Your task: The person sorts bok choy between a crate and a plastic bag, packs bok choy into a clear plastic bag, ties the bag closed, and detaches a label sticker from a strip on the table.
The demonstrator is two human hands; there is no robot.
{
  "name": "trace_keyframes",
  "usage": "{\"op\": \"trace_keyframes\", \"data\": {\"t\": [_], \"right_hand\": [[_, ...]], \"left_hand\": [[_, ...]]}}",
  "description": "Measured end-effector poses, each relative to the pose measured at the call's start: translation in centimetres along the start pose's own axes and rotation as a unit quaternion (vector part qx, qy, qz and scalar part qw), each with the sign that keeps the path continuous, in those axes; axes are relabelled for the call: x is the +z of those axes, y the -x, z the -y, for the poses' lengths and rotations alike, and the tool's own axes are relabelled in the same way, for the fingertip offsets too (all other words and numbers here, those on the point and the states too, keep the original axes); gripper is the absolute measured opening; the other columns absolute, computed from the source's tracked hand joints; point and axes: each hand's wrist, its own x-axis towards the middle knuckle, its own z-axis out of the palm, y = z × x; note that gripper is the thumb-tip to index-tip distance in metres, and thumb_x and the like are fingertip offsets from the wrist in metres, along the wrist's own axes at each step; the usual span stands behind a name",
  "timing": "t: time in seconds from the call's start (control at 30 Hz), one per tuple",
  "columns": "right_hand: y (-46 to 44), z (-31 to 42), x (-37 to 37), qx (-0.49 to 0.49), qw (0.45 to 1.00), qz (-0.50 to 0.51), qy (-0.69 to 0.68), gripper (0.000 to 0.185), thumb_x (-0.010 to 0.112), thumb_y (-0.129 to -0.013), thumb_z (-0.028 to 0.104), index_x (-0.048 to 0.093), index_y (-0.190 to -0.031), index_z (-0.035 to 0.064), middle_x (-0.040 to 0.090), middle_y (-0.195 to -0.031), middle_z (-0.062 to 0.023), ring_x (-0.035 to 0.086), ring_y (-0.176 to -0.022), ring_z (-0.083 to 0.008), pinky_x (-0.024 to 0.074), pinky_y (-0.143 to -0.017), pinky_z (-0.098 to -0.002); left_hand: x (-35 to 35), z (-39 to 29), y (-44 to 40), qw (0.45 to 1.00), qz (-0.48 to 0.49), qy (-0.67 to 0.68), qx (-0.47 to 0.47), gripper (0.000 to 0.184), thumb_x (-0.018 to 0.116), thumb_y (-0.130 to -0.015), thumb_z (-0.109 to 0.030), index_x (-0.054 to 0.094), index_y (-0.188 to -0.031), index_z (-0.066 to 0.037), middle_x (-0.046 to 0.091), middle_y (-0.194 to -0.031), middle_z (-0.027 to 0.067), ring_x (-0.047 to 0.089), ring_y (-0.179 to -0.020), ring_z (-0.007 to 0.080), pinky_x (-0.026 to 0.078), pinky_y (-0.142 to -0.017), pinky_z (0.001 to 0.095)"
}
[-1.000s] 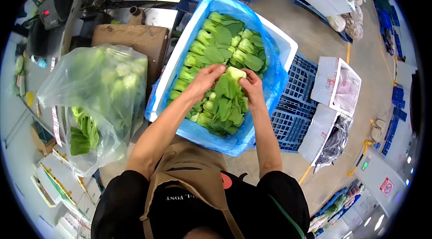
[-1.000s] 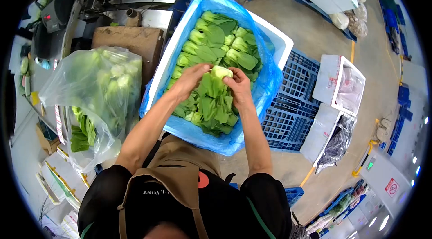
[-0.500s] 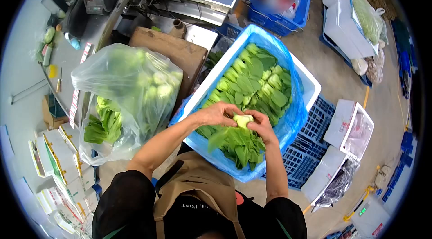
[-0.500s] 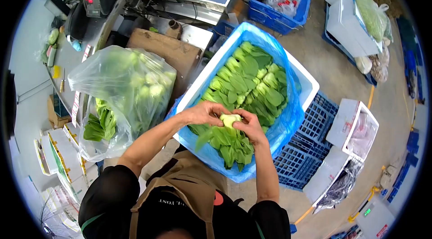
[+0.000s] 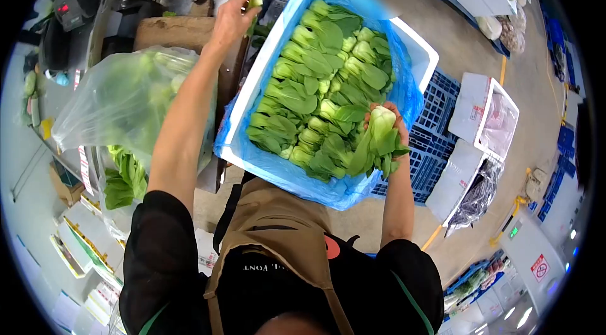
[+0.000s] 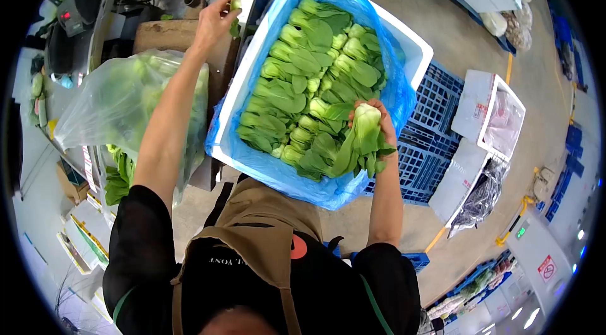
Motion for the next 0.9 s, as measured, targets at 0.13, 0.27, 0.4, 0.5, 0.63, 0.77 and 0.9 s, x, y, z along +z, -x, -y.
{"op": "trace_keyframes", "data": {"t": [0.13, 0.27, 0.4, 0.5, 0.63, 0.77, 0.9], "right_hand": [[2.7, -1.3, -2.2, 0.013, 1.000, -0.027, 0.002, 0.053, 0.077, -0.079, 0.037, 0.052, -0.114, 0.0066, 0.057, -0.111, -0.0187, 0.063, -0.092, -0.0327, 0.0563, -0.075, -0.0431], [5.1, -3.0, -3.9, 0.020, 0.996, -0.061, -0.068, 0.051, 0.070, -0.084, 0.041, 0.050, -0.118, 0.0081, 0.056, -0.113, -0.0178, 0.060, -0.098, -0.0331, 0.0539, -0.080, -0.0443], [6.0, -5.1, -6.0, -0.027, 0.994, -0.042, -0.099, 0.074, 0.069, -0.082, 0.050, 0.041, -0.137, 0.0086, 0.056, -0.117, -0.0197, 0.059, -0.099, -0.0339, 0.0534, -0.083, -0.0463], [6.5, -5.3, -5.6, -0.023, 0.985, -0.046, -0.163, 0.087, 0.073, -0.078, 0.049, 0.034, -0.143, 0.0067, 0.048, -0.129, -0.0267, 0.060, -0.098, -0.0340, 0.0552, -0.083, -0.0422], [6.4, -4.9, -6.6, 0.000, 0.976, -0.115, -0.183, 0.075, 0.072, -0.080, 0.045, 0.049, -0.125, -0.0102, 0.045, -0.133, -0.0276, 0.063, -0.097, -0.0288, 0.0567, -0.082, -0.0367], [5.5, -4.4, -6.2, 0.001, 0.984, 0.021, -0.178, 0.082, 0.071, -0.079, 0.049, 0.045, -0.127, -0.0127, 0.052, -0.124, -0.0241, 0.063, -0.096, -0.0253, 0.0565, -0.081, -0.0331], [3.7, -1.9, -7.7, 0.059, 0.986, 0.055, -0.143, 0.113, 0.069, -0.069, 0.067, 0.032, -0.135, -0.0171, 0.053, -0.120, -0.0224, 0.061, -0.100, -0.0260, 0.0531, -0.085, -0.0311]], "left_hand": [[4.1, -1.5, 0.4, 0.957, -0.095, -0.199, 0.187, 0.049, 0.072, -0.076, -0.008, 0.058, -0.123, -0.016, 0.064, -0.106, 0.0163, 0.064, -0.092, 0.0300, 0.054, -0.079, 0.0372], [14.2, -4.1, 9.2, 0.927, 0.181, -0.147, 0.295, 0.049, 0.072, -0.072, -0.013, 0.059, -0.119, -0.008, 0.057, -0.123, 0.0121, 0.053, -0.117, 0.0292, 0.038, -0.102, 0.0489], [21.4, -3.3, 16.8, 0.868, 0.360, -0.234, 0.249, 0.048, 0.071, -0.074, -0.013, 0.059, -0.120, -0.007, 0.054, -0.125, 0.0101, 0.040, -0.132, 0.0247, 0.023, -0.113, 0.0525], [22.9, -1.6, 18.1, 0.865, 0.410, -0.212, 0.198, 0.044, 0.070, -0.074, -0.012, 0.061, -0.117, -0.011, 0.056, -0.121, 0.0083, 0.042, -0.129, 0.0236, 0.021, -0.114, 0.0520], [22.2, -0.6, 18.5, 0.860, 0.398, -0.195, 0.253, 0.040, 0.067, -0.078, -0.013, 0.061, -0.117, -0.014, 0.057, -0.113, 0.0052, 0.046, -0.121, 0.0216, 0.022, -0.113, 0.0489], [22.6, -1.1, 19.1, 0.881, 0.394, -0.184, 0.186, 0.039, 0.070, -0.076, -0.016, 0.063, -0.114, -0.015, 0.055, -0.116, 0.0067, 0.046, -0.121, 0.0239, 0.023, -0.112, 0.0461], [21.2, -2.0, 18.2, 0.874, 0.402, -0.158, 0.222, 0.037, 0.066, -0.071, -0.008, 0.065, -0.108, -0.012, 0.055, -0.105, 0.0093, 0.053, -0.107, 0.0277, 0.033, -0.106, 0.0449]]}}
